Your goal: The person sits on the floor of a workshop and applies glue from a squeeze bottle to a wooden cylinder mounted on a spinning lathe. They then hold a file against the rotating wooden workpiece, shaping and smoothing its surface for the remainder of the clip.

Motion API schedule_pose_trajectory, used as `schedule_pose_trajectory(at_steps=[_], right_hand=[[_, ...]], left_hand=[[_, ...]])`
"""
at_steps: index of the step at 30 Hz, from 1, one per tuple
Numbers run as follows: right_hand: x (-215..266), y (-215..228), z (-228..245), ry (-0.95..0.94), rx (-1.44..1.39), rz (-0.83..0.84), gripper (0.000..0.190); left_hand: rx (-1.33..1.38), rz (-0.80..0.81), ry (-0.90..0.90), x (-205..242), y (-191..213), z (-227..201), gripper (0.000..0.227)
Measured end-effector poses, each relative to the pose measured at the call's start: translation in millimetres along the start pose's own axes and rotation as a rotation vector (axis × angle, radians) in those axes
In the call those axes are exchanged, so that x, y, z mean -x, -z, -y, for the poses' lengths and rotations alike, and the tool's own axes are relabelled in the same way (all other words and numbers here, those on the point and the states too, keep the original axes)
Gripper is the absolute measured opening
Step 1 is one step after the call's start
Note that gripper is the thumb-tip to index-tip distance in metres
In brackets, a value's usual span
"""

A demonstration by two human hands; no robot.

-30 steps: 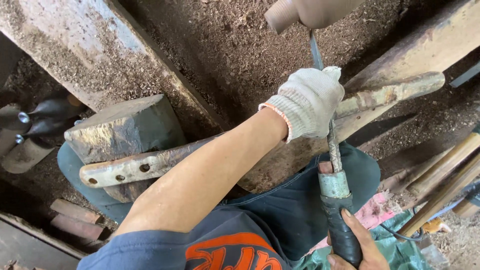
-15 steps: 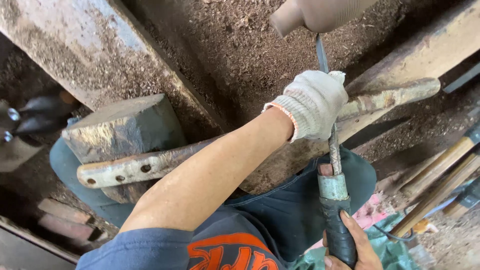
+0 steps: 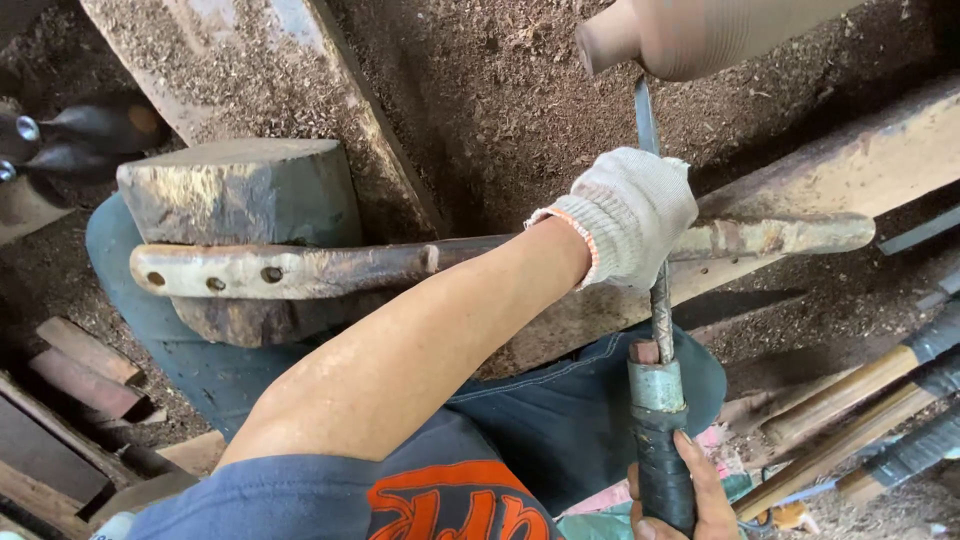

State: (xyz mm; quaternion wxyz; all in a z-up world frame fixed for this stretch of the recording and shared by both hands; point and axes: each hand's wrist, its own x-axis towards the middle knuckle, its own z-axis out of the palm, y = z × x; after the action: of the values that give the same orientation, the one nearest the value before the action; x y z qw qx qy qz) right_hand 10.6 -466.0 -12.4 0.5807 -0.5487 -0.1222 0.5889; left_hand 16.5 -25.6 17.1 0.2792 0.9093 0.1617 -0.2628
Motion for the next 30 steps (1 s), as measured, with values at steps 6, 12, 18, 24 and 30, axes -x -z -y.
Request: schedule_pose_trajectory(at_steps=[6, 12, 18, 24, 30], right_hand=[[-1.0, -10.5, 2.8, -0.162, -0.180, -0.140, 0.100], [2.4, -33.4, 12.1, -0.072, 0.019, -0.187, 0.097], [7.4, -44.9, 10.7, -0.046, 0.197, -0.169, 0.095], [13.6, -61.4, 9.5, -0.109, 0.119, -0.206, 0.093], [13.9, -93.0, 16.6, -0.212, 0.076, -0.320, 0.094]], left_hand=[[-0.006, 0.053, 0.008, 0.5, 3.5, -1.2, 0.035], [0.003, 0.060, -0.011, -2.6, -3.1, 6.2, 0.034], [0.043, -0.071, -0.116, -7.1, -16.6, 15.3, 0.030], [0.058, -0.139, -0.174, -7.8, -22.5, 20.7, 0.030], [0.035, -0.084, -0.211, -8.0, -10.8, 19.2, 0.031]])
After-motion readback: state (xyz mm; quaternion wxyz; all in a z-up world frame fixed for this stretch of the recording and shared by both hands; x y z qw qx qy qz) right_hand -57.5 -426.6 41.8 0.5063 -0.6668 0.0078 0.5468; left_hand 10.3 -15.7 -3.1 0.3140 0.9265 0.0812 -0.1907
